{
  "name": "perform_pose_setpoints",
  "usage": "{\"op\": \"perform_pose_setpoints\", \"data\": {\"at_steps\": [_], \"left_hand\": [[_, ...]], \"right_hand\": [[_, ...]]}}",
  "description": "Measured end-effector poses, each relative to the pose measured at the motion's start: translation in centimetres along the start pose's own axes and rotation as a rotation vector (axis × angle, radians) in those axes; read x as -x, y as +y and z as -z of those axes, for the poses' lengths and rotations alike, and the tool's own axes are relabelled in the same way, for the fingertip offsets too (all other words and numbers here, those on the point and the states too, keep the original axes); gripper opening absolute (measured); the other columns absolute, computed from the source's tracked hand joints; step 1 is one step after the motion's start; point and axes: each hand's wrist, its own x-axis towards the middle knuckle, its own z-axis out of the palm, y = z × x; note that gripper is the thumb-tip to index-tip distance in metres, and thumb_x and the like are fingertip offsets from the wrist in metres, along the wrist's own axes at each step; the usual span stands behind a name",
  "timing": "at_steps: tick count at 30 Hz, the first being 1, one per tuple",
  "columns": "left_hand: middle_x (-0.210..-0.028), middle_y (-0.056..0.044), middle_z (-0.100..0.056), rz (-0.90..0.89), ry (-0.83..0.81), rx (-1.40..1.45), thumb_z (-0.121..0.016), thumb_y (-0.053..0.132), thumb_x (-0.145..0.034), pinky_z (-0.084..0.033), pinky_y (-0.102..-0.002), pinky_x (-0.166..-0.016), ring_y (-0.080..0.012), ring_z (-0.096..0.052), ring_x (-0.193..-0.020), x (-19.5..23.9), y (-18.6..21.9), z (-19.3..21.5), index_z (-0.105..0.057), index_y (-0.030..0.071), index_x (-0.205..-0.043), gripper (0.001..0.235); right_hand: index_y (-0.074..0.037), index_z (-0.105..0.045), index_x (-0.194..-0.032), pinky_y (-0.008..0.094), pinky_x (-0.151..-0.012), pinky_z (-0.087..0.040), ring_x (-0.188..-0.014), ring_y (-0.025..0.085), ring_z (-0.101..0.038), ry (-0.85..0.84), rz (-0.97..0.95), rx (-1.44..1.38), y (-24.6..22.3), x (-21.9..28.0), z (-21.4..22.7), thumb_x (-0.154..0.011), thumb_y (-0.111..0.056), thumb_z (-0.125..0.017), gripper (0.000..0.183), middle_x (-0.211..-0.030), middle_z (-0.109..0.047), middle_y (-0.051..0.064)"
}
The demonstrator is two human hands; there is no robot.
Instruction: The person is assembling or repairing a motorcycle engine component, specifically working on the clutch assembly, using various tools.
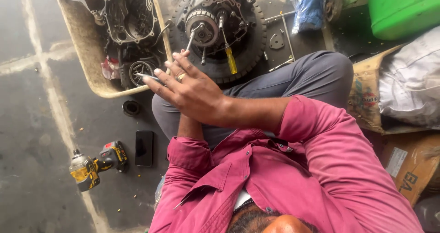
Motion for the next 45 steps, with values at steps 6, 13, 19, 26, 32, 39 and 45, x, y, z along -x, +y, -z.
{"op": "perform_pose_setpoints", "data": {"at_steps": [6,13,19,26,32,39,45], "left_hand": [[-0.143,0.001,-0.063,-0.031,0.027,-0.068,-0.044,0.031,-0.118,-0.049,-0.032,-0.120,-0.0177,-0.061,-0.135,0.6,-0.8,0.8,-0.054,0.011,-0.145,0.035],[-0.142,0.005,-0.064,-0.006,-0.023,-0.406,-0.047,0.035,-0.114,-0.050,-0.028,-0.111,-0.0144,-0.063,-0.127,0.3,-4.4,1.4,-0.057,0.017,-0.143,0.036],[-0.140,0.011,-0.067,0.105,-0.093,-0.614,-0.049,0.040,-0.108,-0.053,-0.023,-0.098,-0.0097,-0.066,-0.116,0.5,-5.8,0.4,-0.060,0.023,-0.142,0.040],[-0.137,0.016,-0.069,0.182,-0.046,-0.507,-0.048,0.044,-0.106,-0.055,-0.020,-0.094,-0.0059,-0.068,-0.114,1.2,-5.6,0.3,-0.058,0.025,-0.145,0.044],[-0.134,0.021,-0.072,0.265,0.009,-0.398,-0.047,0.047,-0.104,-0.057,-0.017,-0.091,-0.0021,-0.071,-0.111,2.0,-5.2,0.4,-0.057,0.026,-0.147,0.049],[-0.149,0.017,-0.059,0.142,-0.045,-0.069,-0.039,0.046,-0.115,-0.051,-0.021,-0.106,-0.0066,-0.061,-0.131,1.6,-5.8,1.1,-0.050,0.023,-0.154,0.047],[-0.155,0.017,-0.055,0.024,-0.097,-0.122,-0.038,0.048,-0.118,-0.050,-0.021,-0.110,-0.0063,-0.057,-0.138,1.0,-6.1,0.3,-0.043,0.019,-0.157,0.049]], "right_hand": [[0.010,-0.063,-0.136,0.056,-0.124,-0.028,-0.137,0.042,-0.051,-0.265,-0.241,0.730,-4.3,-1.3,-5.3,-0.104,-0.018,-0.049,0.045,-0.138,-0.062,0.027],[0.000,-0.059,-0.140,0.047,-0.129,-0.032,-0.146,0.037,-0.045,0.118,0.192,0.083,2.8,1.5,-4.0,-0.103,-0.016,-0.061,0.040,-0.150,-0.057,0.019],[-0.003,-0.052,-0.140,0.048,-0.124,-0.034,-0.143,0.034,-0.047,0.548,-0.324,-0.557,0.0,1.5,0.2,-0.091,-0.035,-0.077,0.063,-0.143,-0.057,0.011],[-0.003,-0.054,-0.150,0.050,-0.128,-0.021,-0.147,0.030,-0.048,0.145,-0.321,-0.264,0.4,0.5,1.6,-0.095,-0.024,-0.074,0.061,-0.143,-0.064,0.011],[-0.002,-0.067,-0.132,0.058,-0.127,-0.018,-0.147,0.034,-0.047,-0.084,0.107,0.228,-0.3,0.0,0.2,-0.098,-0.019,-0.060,0.039,-0.142,-0.063,0.015],[-0.005,-0.066,-0.125,0.053,-0.128,-0.027,-0.148,0.034,-0.045,0.047,0.313,-0.089,2.5,2.2,-4.2,-0.100,-0.024,-0.057,0.033,-0.152,-0.056,0.020],[-0.008,-0.048,-0.148,0.051,-0.131,-0.028,-0.153,0.031,-0.039,0.447,-0.238,-0.462,-0.1,2.4,-0.9,-0.098,-0.031,-0.072,0.060,-0.159,-0.045,0.011]]}}
